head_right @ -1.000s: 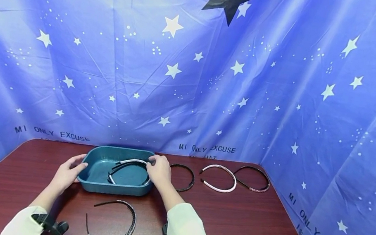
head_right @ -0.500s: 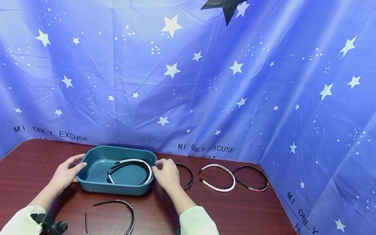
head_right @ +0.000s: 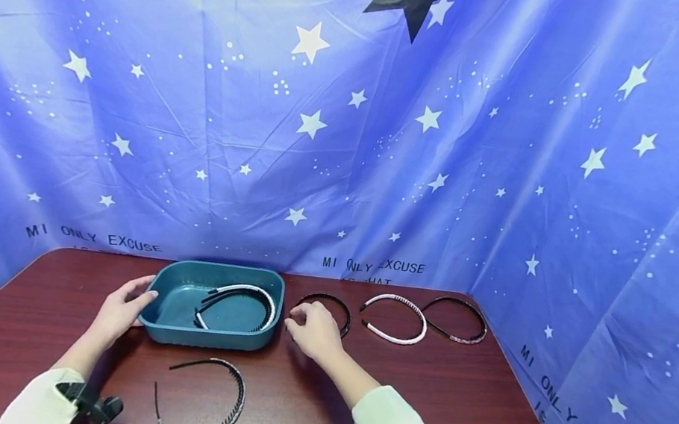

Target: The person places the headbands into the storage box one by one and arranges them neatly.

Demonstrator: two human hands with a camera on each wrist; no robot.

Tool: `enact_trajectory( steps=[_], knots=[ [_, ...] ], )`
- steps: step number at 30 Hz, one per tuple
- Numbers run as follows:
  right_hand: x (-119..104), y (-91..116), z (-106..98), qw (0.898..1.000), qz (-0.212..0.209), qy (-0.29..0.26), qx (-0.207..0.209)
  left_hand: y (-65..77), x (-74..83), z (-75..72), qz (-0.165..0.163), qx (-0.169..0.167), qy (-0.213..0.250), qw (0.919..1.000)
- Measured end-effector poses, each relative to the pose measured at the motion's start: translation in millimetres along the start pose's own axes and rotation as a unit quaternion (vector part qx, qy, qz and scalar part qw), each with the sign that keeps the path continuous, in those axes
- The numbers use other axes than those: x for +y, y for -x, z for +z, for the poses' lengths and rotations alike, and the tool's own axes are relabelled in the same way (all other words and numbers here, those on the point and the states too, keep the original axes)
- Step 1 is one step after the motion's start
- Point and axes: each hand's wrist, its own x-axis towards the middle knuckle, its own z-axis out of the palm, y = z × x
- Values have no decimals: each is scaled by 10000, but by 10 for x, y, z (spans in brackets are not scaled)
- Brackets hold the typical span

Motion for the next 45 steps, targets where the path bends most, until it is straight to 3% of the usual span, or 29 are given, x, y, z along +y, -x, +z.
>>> enact_trajectory(
  steps=[20, 45],
  knots=[
    [-102, 380, 106, 9958, -570, -247, -679, -8, 7, 1, 26, 9, -182, 9998],
    [-340, 533, 386, 9862, -656, -590, -1403, -6, -13, 4, 37, 0, -113, 9999]
  ],
)
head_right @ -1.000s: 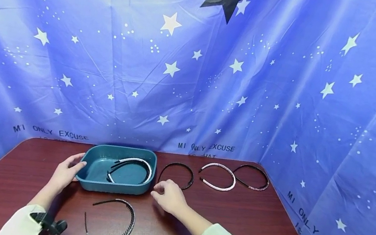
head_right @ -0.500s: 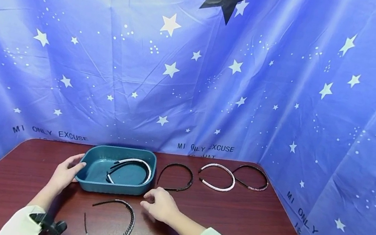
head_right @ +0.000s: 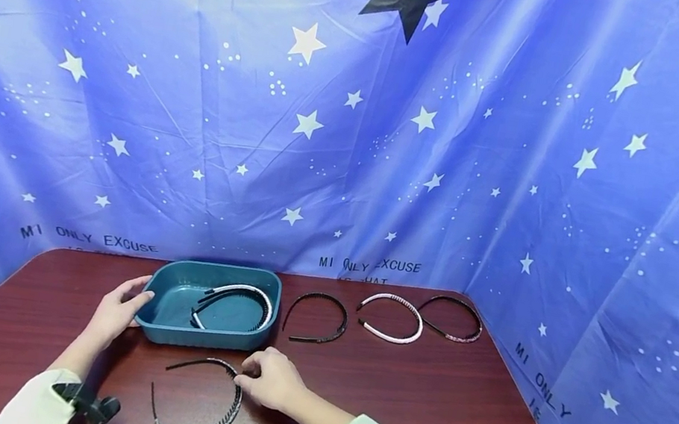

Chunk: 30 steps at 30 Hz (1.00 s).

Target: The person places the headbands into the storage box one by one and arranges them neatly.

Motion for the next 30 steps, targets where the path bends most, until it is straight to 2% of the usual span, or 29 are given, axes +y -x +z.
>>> enact_trajectory(
  steps=[30],
  knots=[
    [-91, 3, 144, 9995, 182, 255, 66, -6, 3, -6, 19, 37, 40, 10000]
  ],
)
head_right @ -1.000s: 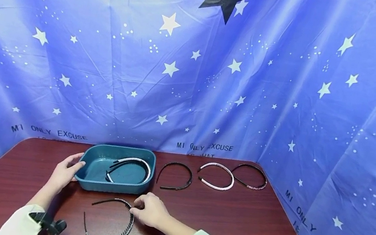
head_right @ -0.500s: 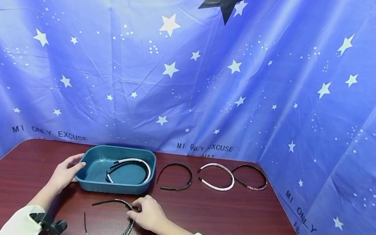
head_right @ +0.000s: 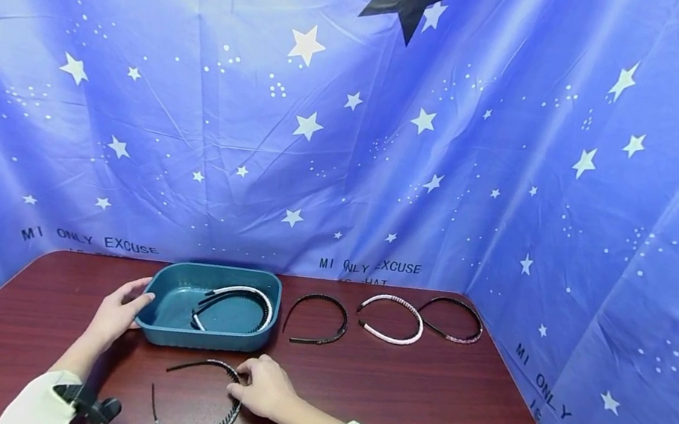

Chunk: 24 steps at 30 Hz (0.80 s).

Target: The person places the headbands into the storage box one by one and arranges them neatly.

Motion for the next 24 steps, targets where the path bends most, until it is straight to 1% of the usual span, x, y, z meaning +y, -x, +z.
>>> enact_trajectory(
  steps=[6, 11, 18, 24],
  knots=[
    [-18, -15, 16, 9995, 4, -310, -82, 6, 0, 1, 13, 0, -29, 10000],
    [-28, -19, 24, 9994, -14, -350, -13, 2, -3, -2, 85, 71, -164, 9998],
    [-22, -14, 34, 9991, 6, -409, 55, 12, -5, -2, 45, 4, 1, 10000],
    [-4, -15, 0, 9988, 38, -478, 36, 6, 3, -2, 58, -12, 37, 10000]
  ],
)
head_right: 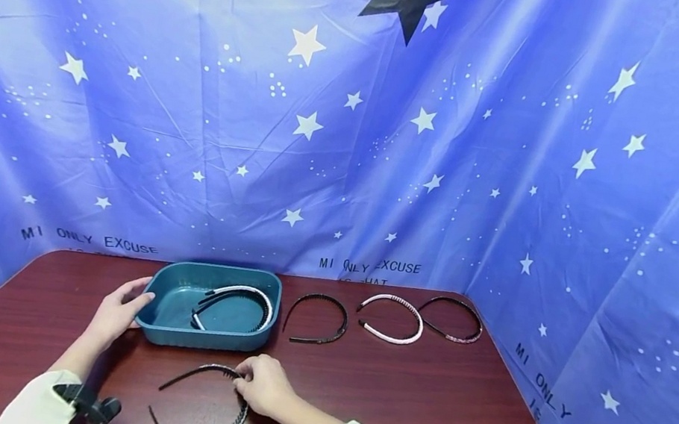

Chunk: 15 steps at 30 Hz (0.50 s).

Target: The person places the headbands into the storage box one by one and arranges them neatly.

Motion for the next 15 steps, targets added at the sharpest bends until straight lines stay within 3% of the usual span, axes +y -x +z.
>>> enact_trajectory(
  steps=[15],
  knots=[
    [98, 25, -221, 10000, 25, -42, 12, 11, 22, 0, -26, -9, 28, 10000]
  ],
)
